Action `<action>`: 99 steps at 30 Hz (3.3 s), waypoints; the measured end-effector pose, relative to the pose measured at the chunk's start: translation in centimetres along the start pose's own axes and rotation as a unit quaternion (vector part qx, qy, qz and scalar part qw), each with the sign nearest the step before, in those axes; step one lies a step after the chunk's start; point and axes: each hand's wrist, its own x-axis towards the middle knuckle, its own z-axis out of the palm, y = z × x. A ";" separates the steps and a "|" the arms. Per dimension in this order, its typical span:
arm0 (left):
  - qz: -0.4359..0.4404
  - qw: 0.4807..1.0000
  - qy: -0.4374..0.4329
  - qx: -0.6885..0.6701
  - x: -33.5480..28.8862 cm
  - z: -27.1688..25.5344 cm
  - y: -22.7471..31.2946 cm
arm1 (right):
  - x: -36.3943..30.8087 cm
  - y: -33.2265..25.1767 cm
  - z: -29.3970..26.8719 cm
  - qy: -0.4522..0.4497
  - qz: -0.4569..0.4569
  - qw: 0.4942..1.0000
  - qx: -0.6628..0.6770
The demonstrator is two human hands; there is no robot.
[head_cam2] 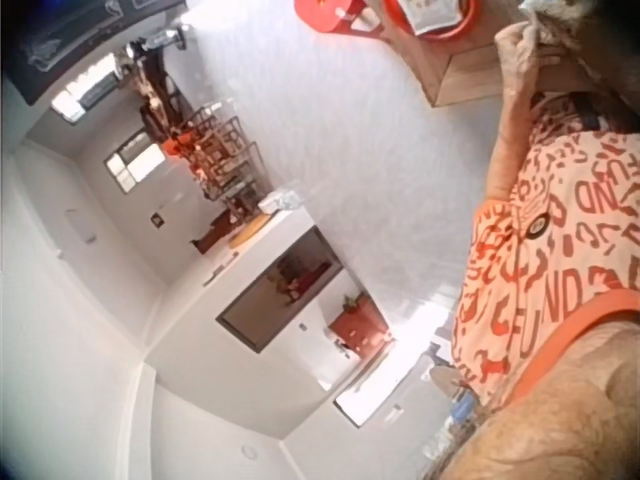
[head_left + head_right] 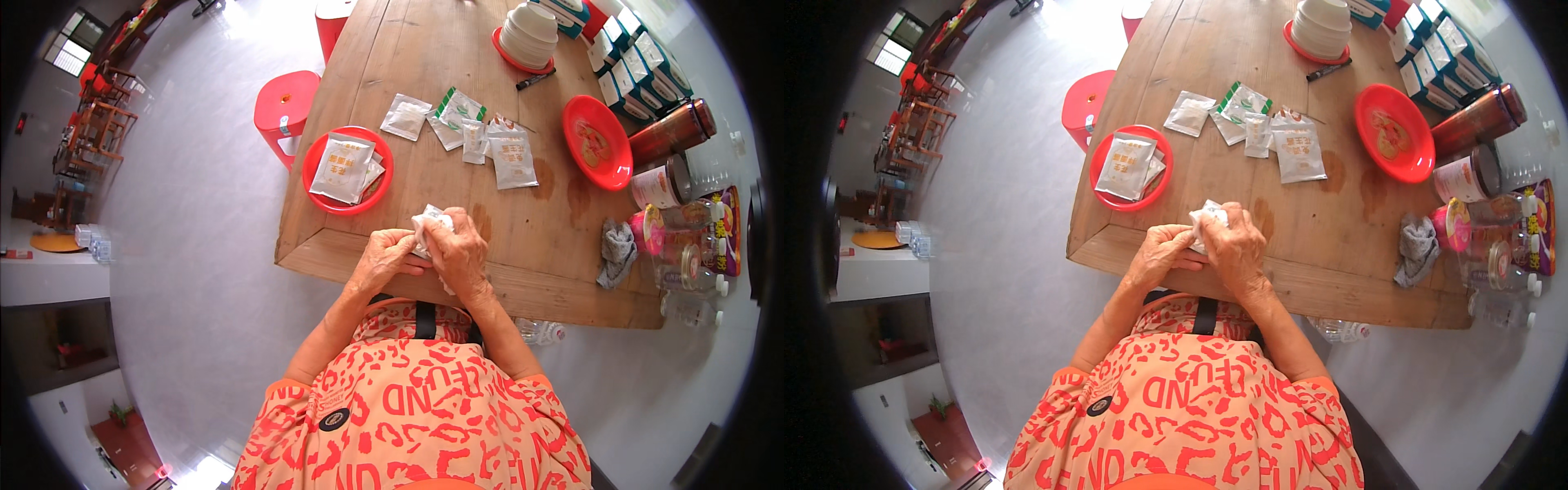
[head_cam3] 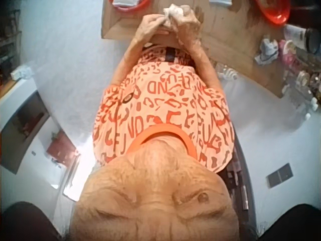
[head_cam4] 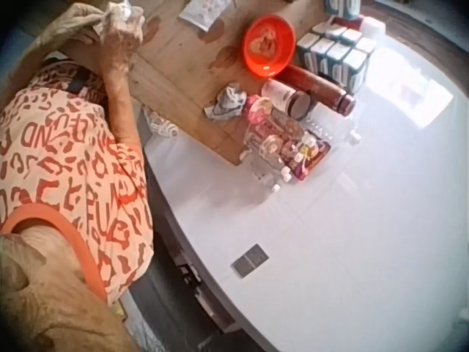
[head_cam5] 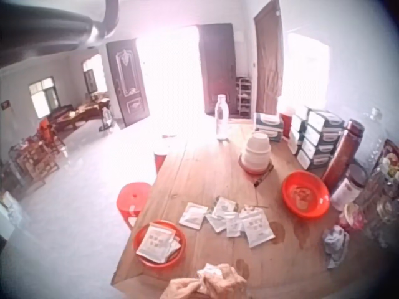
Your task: The person stands at a wooden table and repeatedly wipes small, sealed white packets with a white cloth. They handle the packets one at a time, picking them up from the table or a red bowl, wiping them thoroughly, and placing them back down.
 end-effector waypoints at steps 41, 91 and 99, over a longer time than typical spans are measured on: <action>0.028 0.998 0.059 -0.017 0.2 0.9 -1.1 | -1.6 4.2 -5.0 -0.174 -0.134 0.975 -0.020; 0.181 0.831 0.357 0.387 -0.4 2.8 -2.3 | -0.4 4.4 -3.8 -0.176 -0.232 0.951 0.104; 0.385 0.617 0.314 0.611 -1.4 2.8 0.0 | -1.1 2.8 -2.8 -0.133 -0.140 0.974 0.116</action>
